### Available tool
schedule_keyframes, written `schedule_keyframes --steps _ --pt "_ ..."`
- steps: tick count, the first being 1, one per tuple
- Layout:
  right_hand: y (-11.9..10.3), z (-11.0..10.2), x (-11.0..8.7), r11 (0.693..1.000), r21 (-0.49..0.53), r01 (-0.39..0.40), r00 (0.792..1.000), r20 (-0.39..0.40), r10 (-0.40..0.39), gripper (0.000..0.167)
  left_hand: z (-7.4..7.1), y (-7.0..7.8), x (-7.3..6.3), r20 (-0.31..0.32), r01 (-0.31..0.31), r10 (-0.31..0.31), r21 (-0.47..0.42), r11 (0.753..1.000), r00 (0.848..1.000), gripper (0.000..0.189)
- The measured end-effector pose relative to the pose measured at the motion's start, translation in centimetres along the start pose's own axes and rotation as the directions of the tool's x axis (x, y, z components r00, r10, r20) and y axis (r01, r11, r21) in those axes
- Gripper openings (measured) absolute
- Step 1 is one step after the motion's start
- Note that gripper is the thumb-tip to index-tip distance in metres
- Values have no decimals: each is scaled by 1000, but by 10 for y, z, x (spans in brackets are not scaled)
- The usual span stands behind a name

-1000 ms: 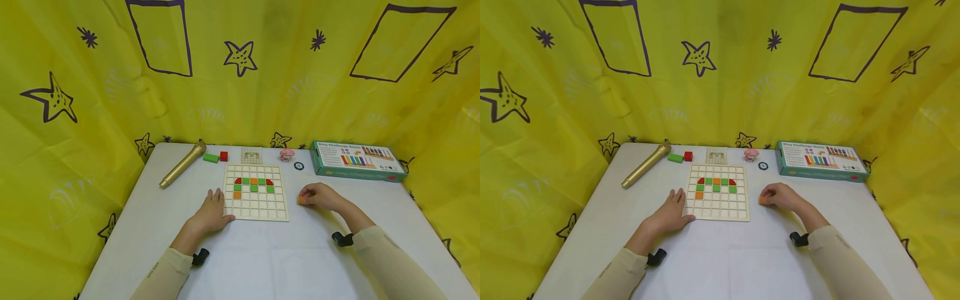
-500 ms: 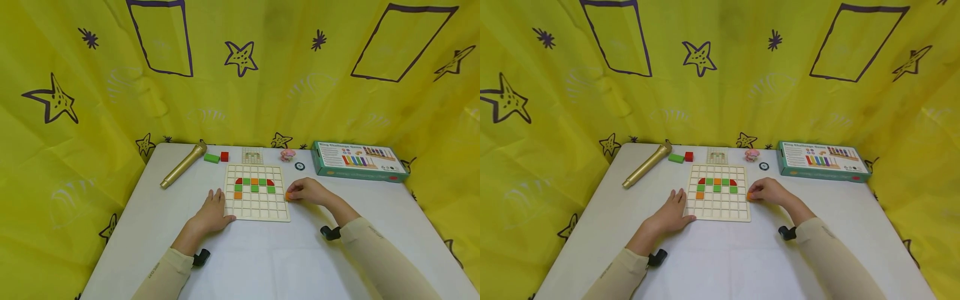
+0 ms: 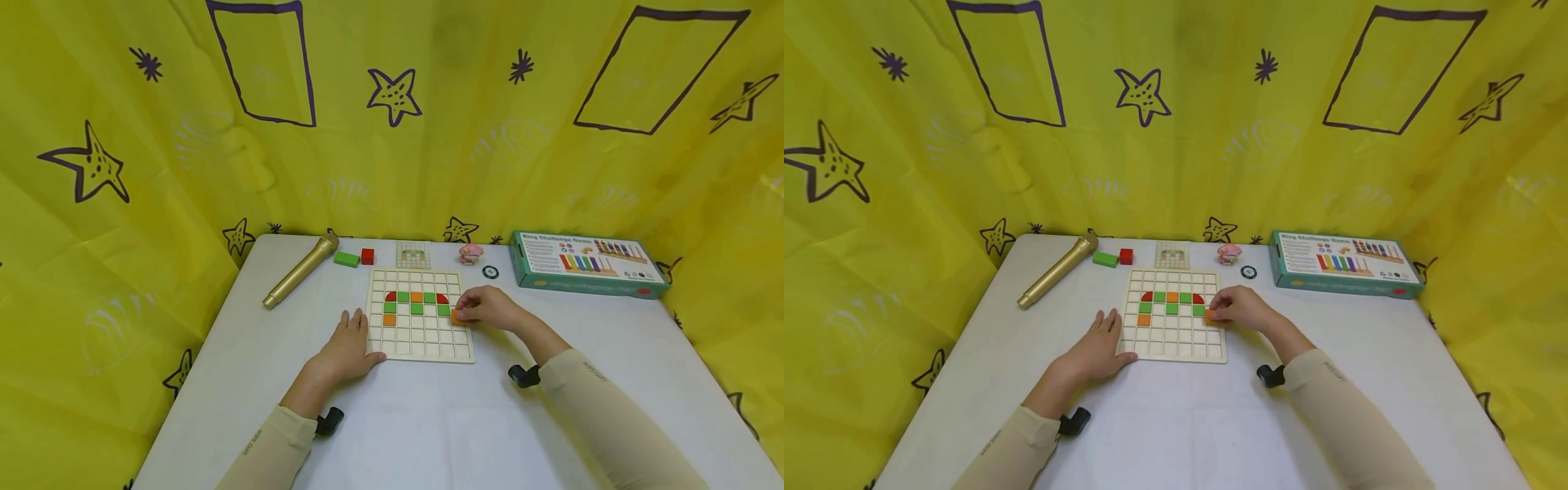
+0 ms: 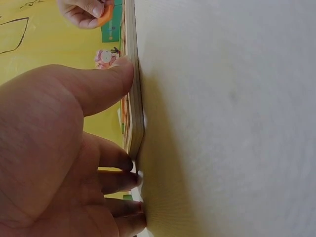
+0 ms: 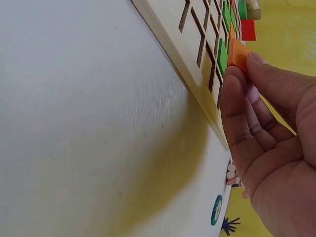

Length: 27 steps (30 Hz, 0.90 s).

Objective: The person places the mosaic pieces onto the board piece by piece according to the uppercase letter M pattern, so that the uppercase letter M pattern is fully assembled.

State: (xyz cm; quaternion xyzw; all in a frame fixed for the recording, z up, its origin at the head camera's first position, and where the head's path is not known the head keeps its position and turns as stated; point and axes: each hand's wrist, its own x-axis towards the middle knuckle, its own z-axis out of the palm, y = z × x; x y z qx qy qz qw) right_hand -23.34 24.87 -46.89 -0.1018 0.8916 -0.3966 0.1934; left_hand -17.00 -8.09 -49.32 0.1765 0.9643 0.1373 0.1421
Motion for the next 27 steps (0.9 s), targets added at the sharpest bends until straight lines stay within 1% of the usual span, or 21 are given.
schedule_keyframes --steps 5,10,19,27 --pt "-4 5 4 1000 3 21 1000 -3 -21 10 -1 1 -2 -2 3 -3 -3 1000 1000 93" --pt "-6 11 6 999 5 39 999 10 -39 9 0 0 -1 -1 2 -2 3 1000 1000 93" --pt "-7 19 11 999 -30 36 999 8 -36 8 -1 1 -1 -2 9 -9 -3 1000 1000 93" --pt "-9 20 12 999 -30 23 1000 14 -22 6 1 -1 1 4 15 -15 13 1000 1000 94"
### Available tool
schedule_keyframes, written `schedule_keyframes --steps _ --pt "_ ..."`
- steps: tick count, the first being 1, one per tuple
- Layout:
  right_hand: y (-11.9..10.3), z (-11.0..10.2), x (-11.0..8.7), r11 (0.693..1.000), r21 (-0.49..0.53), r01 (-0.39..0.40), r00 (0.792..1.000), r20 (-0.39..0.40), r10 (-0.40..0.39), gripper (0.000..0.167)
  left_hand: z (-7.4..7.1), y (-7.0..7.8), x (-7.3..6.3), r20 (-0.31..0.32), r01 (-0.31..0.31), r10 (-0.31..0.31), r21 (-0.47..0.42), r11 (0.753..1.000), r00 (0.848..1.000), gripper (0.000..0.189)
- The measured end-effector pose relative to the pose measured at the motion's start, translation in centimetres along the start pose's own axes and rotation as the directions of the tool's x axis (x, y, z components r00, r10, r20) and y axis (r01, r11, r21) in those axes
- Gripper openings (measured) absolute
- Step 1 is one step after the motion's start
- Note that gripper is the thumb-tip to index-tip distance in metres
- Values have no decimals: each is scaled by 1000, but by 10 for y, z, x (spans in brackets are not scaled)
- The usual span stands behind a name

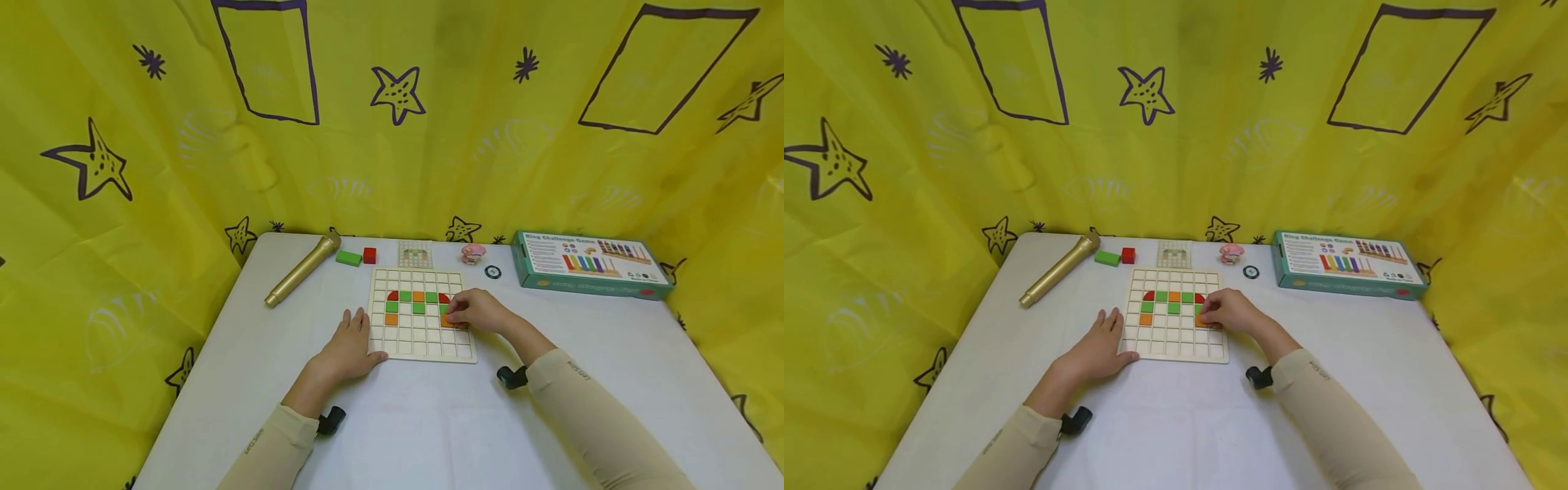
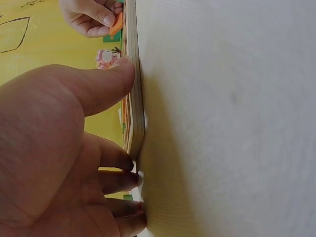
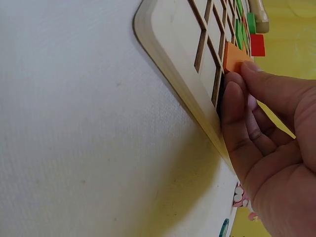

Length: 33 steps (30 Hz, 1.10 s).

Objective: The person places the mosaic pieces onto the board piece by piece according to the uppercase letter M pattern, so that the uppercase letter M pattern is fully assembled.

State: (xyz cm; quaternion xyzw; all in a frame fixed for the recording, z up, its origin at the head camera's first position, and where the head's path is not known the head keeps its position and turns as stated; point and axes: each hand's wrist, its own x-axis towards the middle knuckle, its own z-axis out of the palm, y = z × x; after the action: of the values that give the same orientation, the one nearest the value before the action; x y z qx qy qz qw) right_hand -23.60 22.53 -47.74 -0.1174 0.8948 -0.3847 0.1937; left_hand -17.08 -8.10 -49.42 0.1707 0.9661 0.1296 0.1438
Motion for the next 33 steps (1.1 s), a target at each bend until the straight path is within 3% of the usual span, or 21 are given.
schedule_keyframes --steps 10,19,22,25,27,29,31,33 --pt "-2 4 1 999 -48 -25 1000 -3 25 6 -1 1 -2 8 11 -11 6 1000 1000 94" --pt "-3 6 -1 997 -74 1 1000 -29 -3 5 -2 0 2 11 6 -6 3 1000 1000 94" --pt "-4 5 1 993 -116 32 996 -81 -42 8 -5 -2 5 27 4 -4 -2 1000 1000 93" --pt "-6 5 1 983 -180 45 979 -187 -79 26 -14 -4 9 37 2 -1 -18 1000 999 90" --pt "-8 4 1 965 -261 42 955 -273 -116 41 -21 -4 15 -1 -13 13 -17 1000 1000 87" --pt "-11 3 2 931 -364 13 928 -342 -147 53 -29 -4 23 -82 -42 44 19 999 996 86" --pt "-15 3 3 874 -485 -39 905 -388 -175 64 -37 -2 33 -178 -65 78 79 995 981 86" --pt "-20 3 4 815 -572 -94 891 -414 -187 73 -46 1 43 -269 -79 111 128 989 957 87"
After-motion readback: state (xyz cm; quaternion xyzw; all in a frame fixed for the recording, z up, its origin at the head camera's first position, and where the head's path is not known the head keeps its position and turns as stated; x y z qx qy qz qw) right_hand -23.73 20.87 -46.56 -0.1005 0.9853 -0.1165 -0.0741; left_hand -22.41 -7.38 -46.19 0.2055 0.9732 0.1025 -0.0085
